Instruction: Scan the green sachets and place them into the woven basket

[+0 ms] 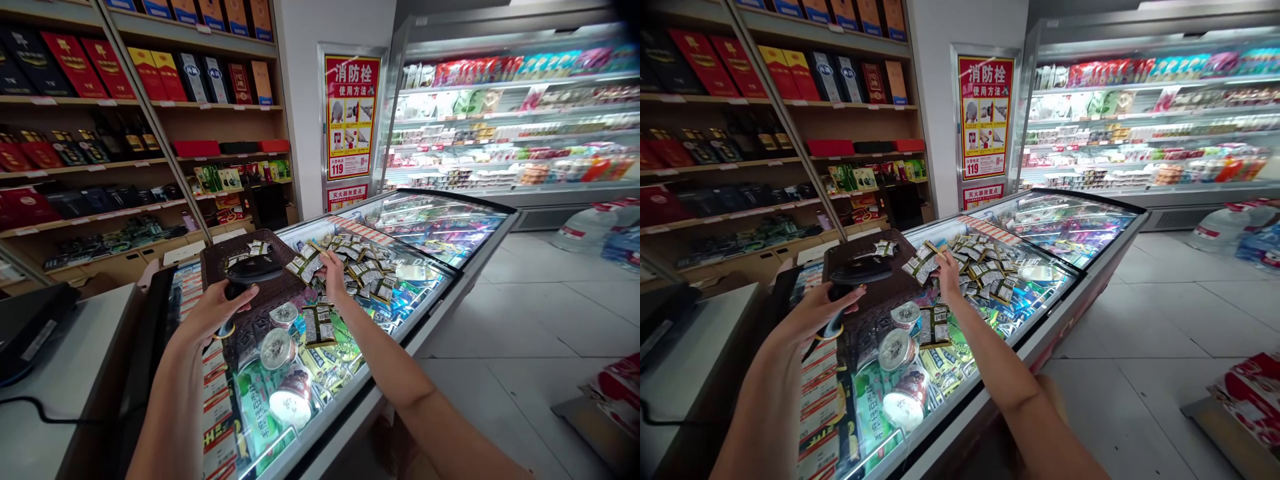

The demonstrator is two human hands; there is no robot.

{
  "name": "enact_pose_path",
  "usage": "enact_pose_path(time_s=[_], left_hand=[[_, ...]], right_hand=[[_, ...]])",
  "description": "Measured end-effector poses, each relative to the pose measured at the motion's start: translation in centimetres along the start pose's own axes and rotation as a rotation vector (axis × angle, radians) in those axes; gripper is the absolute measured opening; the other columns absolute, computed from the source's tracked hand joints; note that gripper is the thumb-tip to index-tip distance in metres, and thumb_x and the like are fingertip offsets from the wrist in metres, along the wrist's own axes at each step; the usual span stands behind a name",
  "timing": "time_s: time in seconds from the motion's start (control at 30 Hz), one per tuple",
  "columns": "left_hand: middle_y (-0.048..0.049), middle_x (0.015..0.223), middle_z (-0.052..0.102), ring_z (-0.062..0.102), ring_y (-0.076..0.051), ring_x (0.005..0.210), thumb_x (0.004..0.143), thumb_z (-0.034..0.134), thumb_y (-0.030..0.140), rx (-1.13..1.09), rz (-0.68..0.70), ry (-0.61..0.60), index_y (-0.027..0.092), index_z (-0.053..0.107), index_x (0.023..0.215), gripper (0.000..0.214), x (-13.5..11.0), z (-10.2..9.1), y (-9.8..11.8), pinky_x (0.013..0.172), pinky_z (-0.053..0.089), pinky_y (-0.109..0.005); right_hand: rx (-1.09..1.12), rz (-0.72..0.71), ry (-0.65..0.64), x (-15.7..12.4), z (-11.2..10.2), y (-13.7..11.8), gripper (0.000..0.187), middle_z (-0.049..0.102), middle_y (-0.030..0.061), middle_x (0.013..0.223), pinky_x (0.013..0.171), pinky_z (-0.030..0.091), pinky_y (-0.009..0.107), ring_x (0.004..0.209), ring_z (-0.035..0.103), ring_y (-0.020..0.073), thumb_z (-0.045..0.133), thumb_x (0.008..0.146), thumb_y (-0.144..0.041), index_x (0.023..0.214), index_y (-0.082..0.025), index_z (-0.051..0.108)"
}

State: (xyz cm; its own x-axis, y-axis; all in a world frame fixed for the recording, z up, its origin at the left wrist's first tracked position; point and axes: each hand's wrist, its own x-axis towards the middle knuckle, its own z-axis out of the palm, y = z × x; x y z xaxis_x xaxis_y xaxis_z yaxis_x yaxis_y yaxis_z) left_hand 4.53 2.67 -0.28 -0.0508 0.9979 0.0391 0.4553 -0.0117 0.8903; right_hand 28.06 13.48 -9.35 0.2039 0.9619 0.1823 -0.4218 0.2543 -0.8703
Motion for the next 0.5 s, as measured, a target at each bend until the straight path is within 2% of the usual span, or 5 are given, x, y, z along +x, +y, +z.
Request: enact_pose_path(time_s=[0.1, 0.27, 0.5], left_hand=[[-0.0039, 0.084, 0.072, 0.069, -0.022, 0.077, 0.057, 0.082, 0.064, -0.033, 0.014, -0.013, 0.019, 0.071, 0.086, 0.055, 0.1, 0.4, 0.1, 0.07, 0.058, -0.032], [-0.001, 0.074, 0.07, 0.068, -0.02, 0.069, 0.052, 0.087, 0.057, -0.041, -0.027, 0.008, 0.02, 0.071, 0.08, 0.049, 0.1, 0.7, 0.5, 0.066, 0.057, -0.028], [-0.0016, 0.076, 0.073, 0.068, -0.019, 0.068, 0.048, 0.089, 0.055, -0.088, -0.028, 0.048, 0.021, 0.071, 0.075, 0.048, 0.4, 1.2, 0.6, 0.062, 0.058, -0.027]], right_hand=[[-0.024, 0.035, 0.008, -0.2, 0.1, -0.4, 0.02, 0.044, -0.003, 0.066, 0.053, 0.048, 0.025, 0.057, 0.045, 0.0134, 0.057, 0.074, -0.04, 0.078, -0.024, 0.046], [-0.229, 0.046, -0.015, -0.3, 0.2, -0.8, 0.016, 0.053, 0.0022, 0.076, 0.063, 0.055, 0.029, 0.068, 0.055, 0.0178, 0.046, 0.083, -0.04, 0.086, -0.024, 0.046], [-0.474, -0.012, -0.046, -0.2, -0.2, -0.3, 0.022, 0.056, 0.004, 0.079, 0.07, 0.056, 0.032, 0.075, 0.059, 0.0202, 0.036, 0.093, -0.042, 0.093, -0.024, 0.048]])
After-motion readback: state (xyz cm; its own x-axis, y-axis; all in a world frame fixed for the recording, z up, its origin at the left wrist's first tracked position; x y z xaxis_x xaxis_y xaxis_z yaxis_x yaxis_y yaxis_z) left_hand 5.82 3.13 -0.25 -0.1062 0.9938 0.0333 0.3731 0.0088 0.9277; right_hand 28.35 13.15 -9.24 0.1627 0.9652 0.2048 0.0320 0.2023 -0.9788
